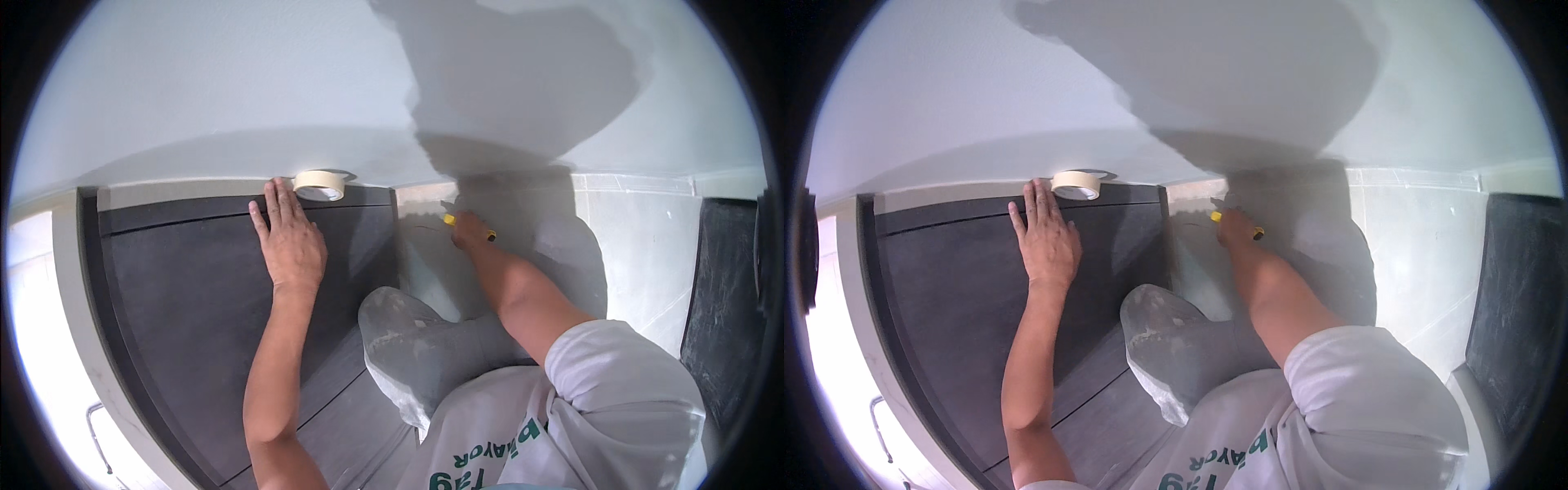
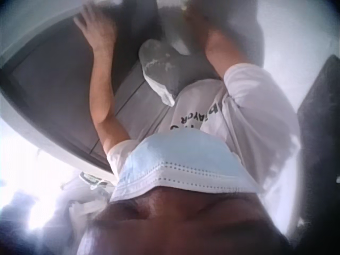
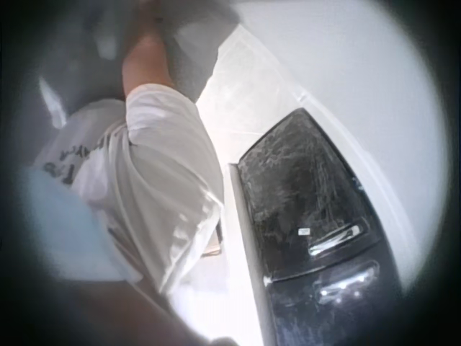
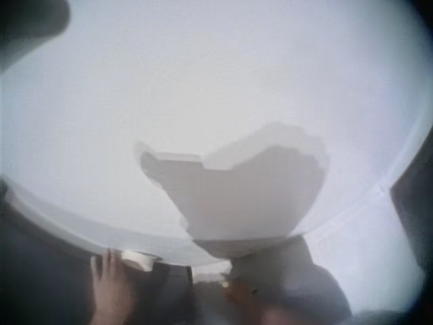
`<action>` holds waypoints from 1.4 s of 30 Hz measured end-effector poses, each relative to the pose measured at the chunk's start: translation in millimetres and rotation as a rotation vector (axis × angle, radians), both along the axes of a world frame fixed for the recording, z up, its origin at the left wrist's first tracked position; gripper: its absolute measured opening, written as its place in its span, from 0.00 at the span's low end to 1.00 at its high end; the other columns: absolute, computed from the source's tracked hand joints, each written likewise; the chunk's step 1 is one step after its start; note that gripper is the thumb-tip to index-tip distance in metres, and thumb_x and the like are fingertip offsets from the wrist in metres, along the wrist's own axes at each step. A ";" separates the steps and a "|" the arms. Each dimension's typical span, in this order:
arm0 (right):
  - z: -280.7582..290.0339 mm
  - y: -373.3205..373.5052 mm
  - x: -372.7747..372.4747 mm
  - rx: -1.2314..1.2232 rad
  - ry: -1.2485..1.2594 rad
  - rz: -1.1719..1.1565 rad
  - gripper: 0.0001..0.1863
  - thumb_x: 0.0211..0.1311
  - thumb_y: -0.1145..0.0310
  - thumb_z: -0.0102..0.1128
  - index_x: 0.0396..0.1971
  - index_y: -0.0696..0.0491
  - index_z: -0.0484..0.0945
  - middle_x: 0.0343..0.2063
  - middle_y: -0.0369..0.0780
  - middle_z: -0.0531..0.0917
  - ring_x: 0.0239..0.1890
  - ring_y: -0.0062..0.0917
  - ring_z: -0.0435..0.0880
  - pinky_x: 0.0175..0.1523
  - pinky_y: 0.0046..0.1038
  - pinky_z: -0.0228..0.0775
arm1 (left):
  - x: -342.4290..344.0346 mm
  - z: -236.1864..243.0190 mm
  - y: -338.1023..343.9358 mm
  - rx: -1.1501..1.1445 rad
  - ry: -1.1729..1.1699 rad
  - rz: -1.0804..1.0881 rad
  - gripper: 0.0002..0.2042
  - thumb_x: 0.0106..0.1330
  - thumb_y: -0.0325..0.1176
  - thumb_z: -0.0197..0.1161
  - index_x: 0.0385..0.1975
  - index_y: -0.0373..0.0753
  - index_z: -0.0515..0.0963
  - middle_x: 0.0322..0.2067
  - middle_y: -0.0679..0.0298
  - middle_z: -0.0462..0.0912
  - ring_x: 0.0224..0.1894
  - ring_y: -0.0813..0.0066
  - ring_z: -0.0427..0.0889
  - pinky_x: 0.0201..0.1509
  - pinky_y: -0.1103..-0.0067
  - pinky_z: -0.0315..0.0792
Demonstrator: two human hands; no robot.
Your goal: The person applies a bead of sealant along the joint between a countertop and the wall using a caulking gun. They then smooth the bead with a finger and use a utility knife to trim excess material. The person also applies masking tape along the edge to create a clean line.
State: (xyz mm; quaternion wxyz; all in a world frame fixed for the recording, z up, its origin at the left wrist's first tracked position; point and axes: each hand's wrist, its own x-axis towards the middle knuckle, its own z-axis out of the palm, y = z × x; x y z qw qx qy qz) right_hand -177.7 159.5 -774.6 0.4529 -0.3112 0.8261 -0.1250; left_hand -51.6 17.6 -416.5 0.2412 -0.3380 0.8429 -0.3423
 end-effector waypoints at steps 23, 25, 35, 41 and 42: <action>54.7 -83.8 -19.0 -0.774 -0.421 -0.401 0.37 0.59 0.33 0.70 0.33 0.61 0.82 0.28 0.42 0.81 0.35 0.32 0.76 0.47 0.36 0.71 | -11.8 8.3 6.0 -0.009 -0.134 0.026 0.41 0.74 0.46 0.57 0.79 0.29 0.49 0.81 0.56 0.49 0.83 0.58 0.44 0.84 0.51 0.41; 30.3 -75.9 -21.8 -0.693 -0.500 -0.432 0.37 0.56 0.32 0.72 0.33 0.58 0.83 0.32 0.43 0.82 0.38 0.32 0.78 0.49 0.37 0.72 | -8.4 8.7 7.1 0.000 -0.143 0.044 0.41 0.74 0.46 0.57 0.79 0.30 0.48 0.81 0.56 0.48 0.84 0.59 0.44 0.84 0.51 0.40; -37.7 -87.4 -3.0 -0.544 -0.390 -0.524 0.41 0.47 0.30 0.77 0.42 0.56 0.82 0.43 0.47 0.84 0.48 0.39 0.83 0.58 0.40 0.74 | -6.6 11.3 7.8 0.028 -0.119 0.031 0.40 0.74 0.44 0.58 0.80 0.32 0.48 0.81 0.57 0.48 0.83 0.59 0.44 0.85 0.52 0.40; -49.0 -108.6 10.9 -0.409 -0.724 -0.513 0.42 0.51 0.33 0.77 0.49 0.56 0.81 0.49 0.48 0.85 0.55 0.37 0.83 0.60 0.39 0.75 | -6.8 14.1 15.5 0.010 -0.169 0.073 0.39 0.75 0.43 0.57 0.79 0.31 0.50 0.81 0.55 0.50 0.83 0.58 0.45 0.85 0.52 0.41; -58.7 -114.8 17.7 -0.410 -0.843 -0.569 0.41 0.51 0.33 0.77 0.50 0.56 0.82 0.51 0.48 0.85 0.56 0.37 0.82 0.61 0.39 0.74 | -11.4 13.8 14.3 0.010 -0.163 0.053 0.39 0.75 0.43 0.57 0.79 0.31 0.51 0.80 0.55 0.50 0.83 0.57 0.45 0.85 0.51 0.41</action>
